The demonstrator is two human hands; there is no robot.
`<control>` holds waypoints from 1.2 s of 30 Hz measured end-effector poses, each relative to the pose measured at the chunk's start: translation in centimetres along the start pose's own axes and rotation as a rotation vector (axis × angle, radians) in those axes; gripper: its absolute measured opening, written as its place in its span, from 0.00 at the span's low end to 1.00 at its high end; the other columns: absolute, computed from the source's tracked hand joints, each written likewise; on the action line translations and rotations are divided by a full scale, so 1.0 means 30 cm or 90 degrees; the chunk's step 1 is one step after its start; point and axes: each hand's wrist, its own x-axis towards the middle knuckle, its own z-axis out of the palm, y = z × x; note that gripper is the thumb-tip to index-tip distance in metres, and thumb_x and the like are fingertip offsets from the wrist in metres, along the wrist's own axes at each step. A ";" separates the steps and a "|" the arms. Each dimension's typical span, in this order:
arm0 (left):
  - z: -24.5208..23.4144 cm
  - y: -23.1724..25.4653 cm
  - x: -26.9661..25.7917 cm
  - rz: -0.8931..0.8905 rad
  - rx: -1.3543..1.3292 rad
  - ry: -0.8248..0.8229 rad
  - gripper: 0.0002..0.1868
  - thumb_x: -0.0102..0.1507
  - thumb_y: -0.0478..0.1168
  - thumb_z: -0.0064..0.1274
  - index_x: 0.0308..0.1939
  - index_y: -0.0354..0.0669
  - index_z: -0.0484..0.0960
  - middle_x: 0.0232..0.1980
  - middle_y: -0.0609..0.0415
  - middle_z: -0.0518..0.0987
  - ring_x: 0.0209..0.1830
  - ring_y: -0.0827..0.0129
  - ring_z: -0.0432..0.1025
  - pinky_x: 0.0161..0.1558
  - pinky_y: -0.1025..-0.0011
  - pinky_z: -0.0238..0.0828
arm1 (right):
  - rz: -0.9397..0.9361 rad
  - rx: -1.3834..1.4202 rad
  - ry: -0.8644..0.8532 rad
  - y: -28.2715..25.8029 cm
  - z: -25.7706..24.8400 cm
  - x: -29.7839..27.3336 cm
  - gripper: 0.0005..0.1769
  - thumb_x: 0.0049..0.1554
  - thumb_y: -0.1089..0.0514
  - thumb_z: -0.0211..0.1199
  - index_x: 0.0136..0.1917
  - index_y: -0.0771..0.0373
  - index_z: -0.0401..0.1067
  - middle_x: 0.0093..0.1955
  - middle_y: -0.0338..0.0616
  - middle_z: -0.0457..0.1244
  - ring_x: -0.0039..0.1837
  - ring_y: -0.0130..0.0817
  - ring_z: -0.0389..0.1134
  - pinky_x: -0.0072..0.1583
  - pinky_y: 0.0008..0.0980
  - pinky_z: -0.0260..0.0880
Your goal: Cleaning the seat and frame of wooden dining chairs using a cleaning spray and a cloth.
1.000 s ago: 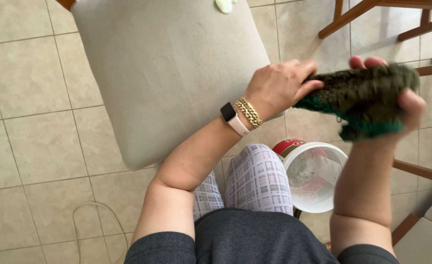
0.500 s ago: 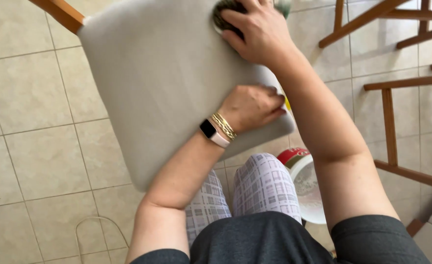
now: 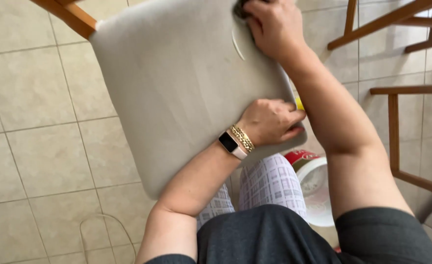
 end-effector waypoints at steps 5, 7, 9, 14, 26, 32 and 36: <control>-0.024 -0.014 0.008 -0.012 -0.019 -0.034 0.12 0.59 0.53 0.60 0.38 0.53 0.81 0.31 0.60 0.80 0.33 0.66 0.78 0.34 0.64 0.75 | -0.019 0.017 -0.080 -0.043 -0.106 -0.086 0.10 0.57 0.58 0.68 0.53 0.53 0.79 0.55 0.46 0.62 0.59 0.51 0.66 0.54 0.46 0.70; -0.014 -0.005 0.003 -0.023 -0.031 -0.043 0.13 0.59 0.53 0.60 0.38 0.52 0.81 0.31 0.60 0.80 0.32 0.66 0.78 0.32 0.64 0.75 | -0.023 0.017 -0.122 -0.055 -0.098 -0.069 0.10 0.56 0.57 0.68 0.52 0.52 0.79 0.54 0.46 0.62 0.57 0.51 0.66 0.52 0.46 0.70; 0.003 0.014 -0.013 -0.021 -0.029 -0.028 0.12 0.57 0.53 0.60 0.37 0.53 0.81 0.30 0.60 0.79 0.31 0.66 0.77 0.33 0.64 0.74 | -0.008 -0.026 -0.094 -0.060 -0.056 -0.027 0.09 0.56 0.58 0.68 0.52 0.52 0.79 0.56 0.44 0.63 0.57 0.50 0.66 0.51 0.46 0.70; -0.010 0.001 -0.004 -0.013 -0.035 -0.001 0.10 0.59 0.51 0.60 0.36 0.53 0.80 0.31 0.61 0.78 0.33 0.67 0.77 0.35 0.65 0.75 | -0.020 -0.027 -0.070 -0.054 -0.099 -0.088 0.09 0.56 0.59 0.67 0.52 0.52 0.79 0.57 0.42 0.63 0.60 0.48 0.66 0.54 0.45 0.72; -0.024 0.004 0.009 -0.036 -0.049 -0.013 0.11 0.58 0.51 0.60 0.33 0.52 0.79 0.31 0.61 0.78 0.31 0.67 0.77 0.32 0.64 0.73 | -0.061 -0.106 -0.089 -0.076 -0.110 -0.089 0.04 0.56 0.58 0.65 0.46 0.53 0.78 0.54 0.42 0.63 0.59 0.47 0.66 0.48 0.42 0.72; -0.007 0.013 0.005 -0.052 -0.055 0.006 0.10 0.58 0.51 0.60 0.34 0.52 0.80 0.30 0.60 0.78 0.30 0.66 0.77 0.32 0.64 0.73 | -0.068 -0.089 -0.079 -0.038 -0.035 -0.016 0.03 0.57 0.58 0.66 0.47 0.54 0.78 0.54 0.43 0.63 0.59 0.46 0.66 0.50 0.42 0.72; -0.005 0.007 -0.001 -0.058 -0.046 0.004 0.10 0.58 0.51 0.60 0.34 0.53 0.80 0.30 0.61 0.78 0.30 0.66 0.77 0.32 0.64 0.73 | -0.057 -0.079 -0.069 -0.022 -0.034 -0.001 0.02 0.57 0.58 0.66 0.45 0.54 0.77 0.54 0.43 0.63 0.59 0.47 0.65 0.52 0.42 0.72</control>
